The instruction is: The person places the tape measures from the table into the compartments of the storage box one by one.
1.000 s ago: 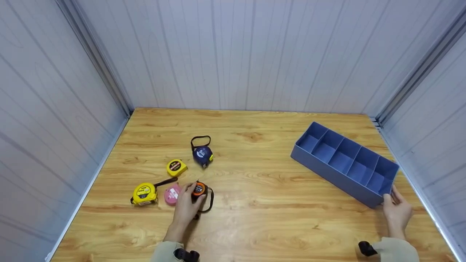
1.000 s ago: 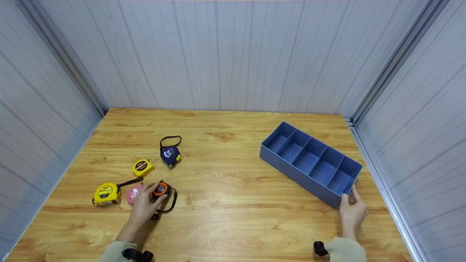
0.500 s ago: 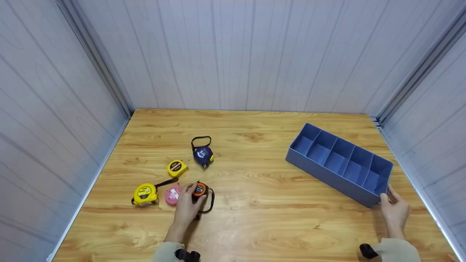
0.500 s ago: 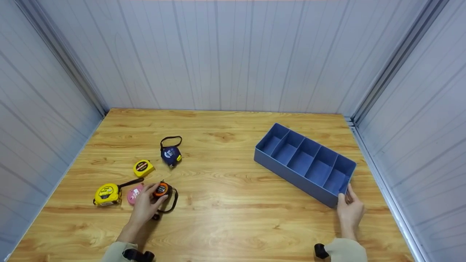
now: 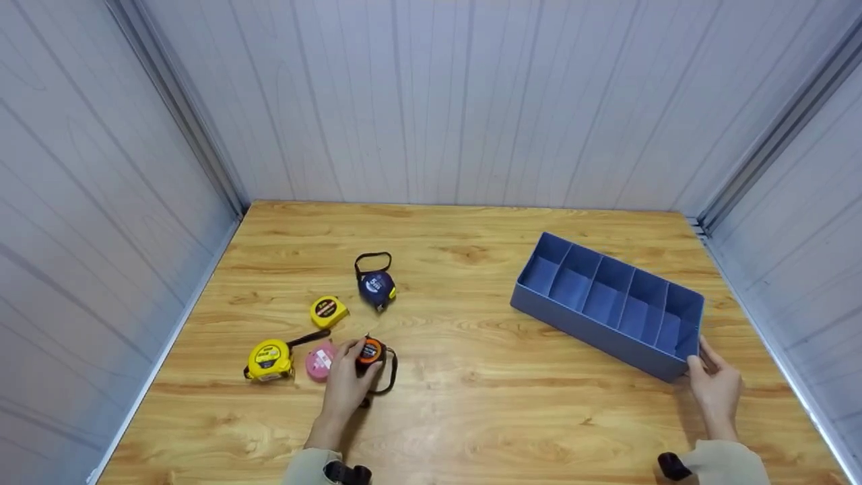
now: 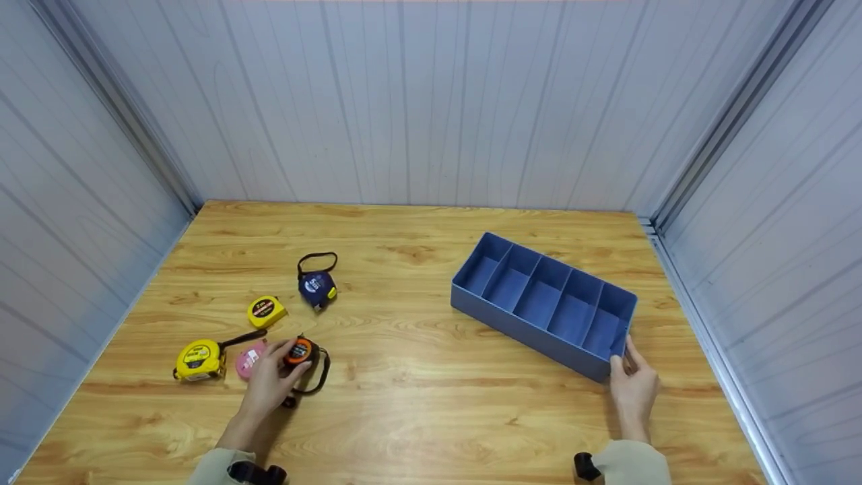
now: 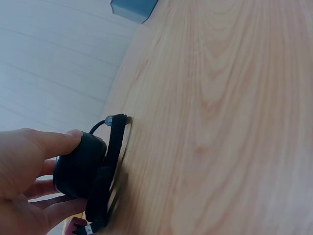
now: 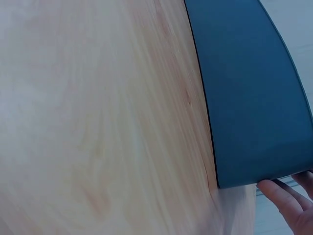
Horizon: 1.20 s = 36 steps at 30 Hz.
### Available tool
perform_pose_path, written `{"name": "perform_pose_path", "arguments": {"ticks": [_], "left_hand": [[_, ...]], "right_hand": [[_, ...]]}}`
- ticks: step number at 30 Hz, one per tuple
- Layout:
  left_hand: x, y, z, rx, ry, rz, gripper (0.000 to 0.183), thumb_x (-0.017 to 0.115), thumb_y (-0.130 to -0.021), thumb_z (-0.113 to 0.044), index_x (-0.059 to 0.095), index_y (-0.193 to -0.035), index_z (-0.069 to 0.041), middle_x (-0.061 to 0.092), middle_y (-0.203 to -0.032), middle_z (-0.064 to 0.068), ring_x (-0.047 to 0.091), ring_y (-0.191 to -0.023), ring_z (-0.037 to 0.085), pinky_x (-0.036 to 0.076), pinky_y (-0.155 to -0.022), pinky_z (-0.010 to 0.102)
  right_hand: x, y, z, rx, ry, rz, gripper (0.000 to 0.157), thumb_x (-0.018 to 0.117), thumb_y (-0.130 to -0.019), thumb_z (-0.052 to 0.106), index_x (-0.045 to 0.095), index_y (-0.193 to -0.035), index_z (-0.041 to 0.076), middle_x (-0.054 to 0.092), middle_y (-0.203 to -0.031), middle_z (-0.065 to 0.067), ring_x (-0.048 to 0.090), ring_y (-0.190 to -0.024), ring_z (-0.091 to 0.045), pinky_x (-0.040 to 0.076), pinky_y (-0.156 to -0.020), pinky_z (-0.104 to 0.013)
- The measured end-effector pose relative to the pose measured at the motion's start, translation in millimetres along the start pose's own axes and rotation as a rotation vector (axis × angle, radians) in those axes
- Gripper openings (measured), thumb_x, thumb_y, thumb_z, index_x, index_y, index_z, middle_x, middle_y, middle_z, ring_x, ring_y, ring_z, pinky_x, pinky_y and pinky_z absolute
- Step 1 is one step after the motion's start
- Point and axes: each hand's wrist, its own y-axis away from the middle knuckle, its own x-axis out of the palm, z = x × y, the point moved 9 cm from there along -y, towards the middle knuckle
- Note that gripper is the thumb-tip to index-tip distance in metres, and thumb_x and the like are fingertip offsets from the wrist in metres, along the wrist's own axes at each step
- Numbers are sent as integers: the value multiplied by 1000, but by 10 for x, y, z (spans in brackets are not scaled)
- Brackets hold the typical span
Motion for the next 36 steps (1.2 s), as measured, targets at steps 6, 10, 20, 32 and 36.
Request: {"name": "perform_pose_path", "arguments": {"ticks": [6,10,20,32,36], "left_hand": [[8,-1,1,-2,3,6,48,72,-73,-8,54,-112,12,53,-108,23,50,-100,35,39,-88,43],[7,0,-1,-3,-1,8,48,72,-73,-8,54,-113,12,52,-108,22,50,-100,35,39,-88,43],[-14,12,-33,13,-3,-12,46,72,-73,-10,55,-110,13,53,-106,24,51,-98,36,41,-86,44],[9,4,12,-27,9,15,48,71,-74,-10,54,-113,11,52,-109,23,50,-101,36,40,-88,43],[9,10,13,-29,9,10,48,71,-74,-10,54,-114,11,52,-109,23,51,-100,36,40,-87,43]], "right_hand": [[80,37,26,6,13,3,39,52,-85,30,49,-123,38,53,-118,-4,57,-94,-8,43,-53,-10],[125,68,42,13,27,10,38,51,-86,30,48,-122,41,54,-118,-2,57,-96,-10,43,-55,-9],[198,133,116,3,-17,3,36,55,-84,25,54,-118,39,57,-114,-1,55,-88,5,42,-59,-7],[313,223,250,-21,7,47,38,55,-84,25,53,-119,39,56,-116,0,55,-95,-2,41,-62,-7],[369,256,290,-29,-34,59,37,55,-85,22,54,-120,34,56,-117,-2,56,-94,-1,43,-61,-8]]}}
